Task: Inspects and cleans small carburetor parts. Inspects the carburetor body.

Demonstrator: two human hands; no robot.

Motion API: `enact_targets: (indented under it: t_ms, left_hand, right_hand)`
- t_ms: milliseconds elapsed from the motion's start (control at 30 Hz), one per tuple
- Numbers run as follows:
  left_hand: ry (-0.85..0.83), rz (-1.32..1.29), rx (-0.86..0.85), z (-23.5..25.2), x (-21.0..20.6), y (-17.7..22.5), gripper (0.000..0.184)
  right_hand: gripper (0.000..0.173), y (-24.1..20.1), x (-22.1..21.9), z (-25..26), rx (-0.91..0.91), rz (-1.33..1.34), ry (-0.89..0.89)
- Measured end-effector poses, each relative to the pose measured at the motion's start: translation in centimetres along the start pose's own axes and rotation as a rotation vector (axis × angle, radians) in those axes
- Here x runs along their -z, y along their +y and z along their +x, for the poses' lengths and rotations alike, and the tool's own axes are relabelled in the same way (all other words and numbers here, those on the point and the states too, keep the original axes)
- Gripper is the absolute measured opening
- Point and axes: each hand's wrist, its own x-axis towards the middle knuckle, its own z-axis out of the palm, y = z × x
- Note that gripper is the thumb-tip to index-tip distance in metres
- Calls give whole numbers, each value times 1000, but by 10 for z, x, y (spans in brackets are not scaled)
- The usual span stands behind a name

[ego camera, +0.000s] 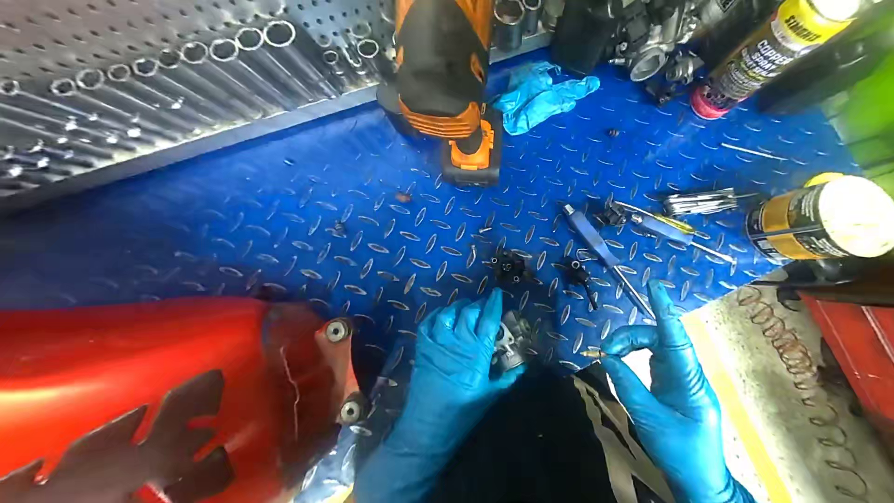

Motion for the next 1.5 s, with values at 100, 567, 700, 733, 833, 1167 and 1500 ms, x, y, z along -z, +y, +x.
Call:
enact_targets:
  t_ms: [100,567,700,733,833,1167,1500]
  left_hand:
    - [-12,-134,56,-1,4,-8,89]
    - [423,-692,-24,-27,49,14,94]
    - [336,-886,24,-36,55,22,95]
    - [330,-886,23,-38,56,23,96]
    - [399,-519,-78,-37,60,18,97]
    - [-43,-1533,14,-40,67,29,115]
    - [-214,-2501,185,-41,66,13,66]
  right_hand:
    - [81,-2,3,3,17,50,-2]
    - [76,-59,24,18,228,101,-154]
    - [74,-70,22,16,262,124,-174]
    - [75,-70,21,15,252,138,-176]
    - [76,-69,20,9,238,138,-178]
    - [73,-77,18,0,290,144,-104]
    - [73,-79,13,-4,280,118,-39]
